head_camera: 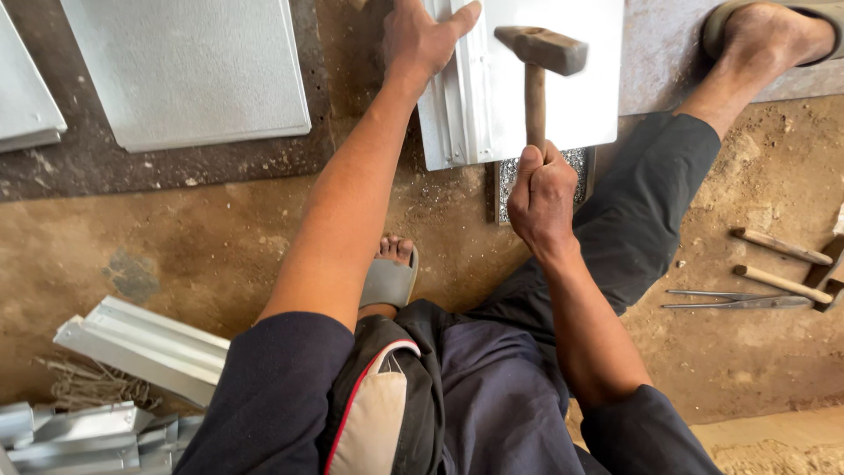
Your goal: The person places a white metal panel onto a metal frame and uses a hammer to drive nails into the panel. The person repeats this process with multiple panels, securing them to the frame.
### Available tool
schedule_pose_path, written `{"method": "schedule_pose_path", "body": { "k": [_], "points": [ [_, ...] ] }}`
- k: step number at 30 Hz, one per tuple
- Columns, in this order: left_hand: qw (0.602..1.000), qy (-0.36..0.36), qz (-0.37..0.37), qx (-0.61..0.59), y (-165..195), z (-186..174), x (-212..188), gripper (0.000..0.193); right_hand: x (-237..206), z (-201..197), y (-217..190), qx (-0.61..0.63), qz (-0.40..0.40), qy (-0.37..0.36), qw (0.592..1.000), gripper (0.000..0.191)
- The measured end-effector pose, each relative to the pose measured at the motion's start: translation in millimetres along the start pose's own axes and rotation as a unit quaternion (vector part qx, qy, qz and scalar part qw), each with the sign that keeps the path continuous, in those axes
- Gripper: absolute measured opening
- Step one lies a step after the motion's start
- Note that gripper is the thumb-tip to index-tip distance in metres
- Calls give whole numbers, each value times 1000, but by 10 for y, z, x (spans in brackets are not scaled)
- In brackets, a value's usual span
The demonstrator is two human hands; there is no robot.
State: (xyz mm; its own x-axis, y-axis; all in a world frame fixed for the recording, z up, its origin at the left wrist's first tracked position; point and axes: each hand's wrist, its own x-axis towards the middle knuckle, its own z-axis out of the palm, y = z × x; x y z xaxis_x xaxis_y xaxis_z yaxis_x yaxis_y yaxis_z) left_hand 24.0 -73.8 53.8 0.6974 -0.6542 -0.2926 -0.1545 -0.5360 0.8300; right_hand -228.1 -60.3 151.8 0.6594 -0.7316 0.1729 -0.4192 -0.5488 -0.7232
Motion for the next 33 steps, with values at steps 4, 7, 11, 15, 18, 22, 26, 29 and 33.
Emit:
{"method": "schedule_pose_path", "body": {
  "k": [4,7,11,15,18,22,26,29,33],
  "points": [
    [999,32,37,-15,-34,7,20,96,22,14,55,-97,122,-139,978,58],
    [1000,20,10,-16,-53,30,40,97,28,20,113,-85,61,-83,991,58],
    [1000,12,14,10,-48,40,41,85,33,25,140,-81,67,-113,988,55],
    [999,29,33,-4,-32,16,27,85,46,23,150,-40,60,-75,995,59],
    [1000,14,4,-6,-33,9,28,83,63,27,184,-104,64,-140,983,56],
    [997,56,44,-19,-42,31,31,94,44,32,217,-69,74,-102,990,56],
    [1000,16,14,4,-38,50,29,84,5,32,217,-81,45,-106,990,54],
    [999,35,38,-8,-39,45,18,93,30,54,203,-82,34,-80,993,55],
    [1000,11,9,13,-65,44,55,88,127,68,152,-112,92,-141,979,56]
  ]
}}
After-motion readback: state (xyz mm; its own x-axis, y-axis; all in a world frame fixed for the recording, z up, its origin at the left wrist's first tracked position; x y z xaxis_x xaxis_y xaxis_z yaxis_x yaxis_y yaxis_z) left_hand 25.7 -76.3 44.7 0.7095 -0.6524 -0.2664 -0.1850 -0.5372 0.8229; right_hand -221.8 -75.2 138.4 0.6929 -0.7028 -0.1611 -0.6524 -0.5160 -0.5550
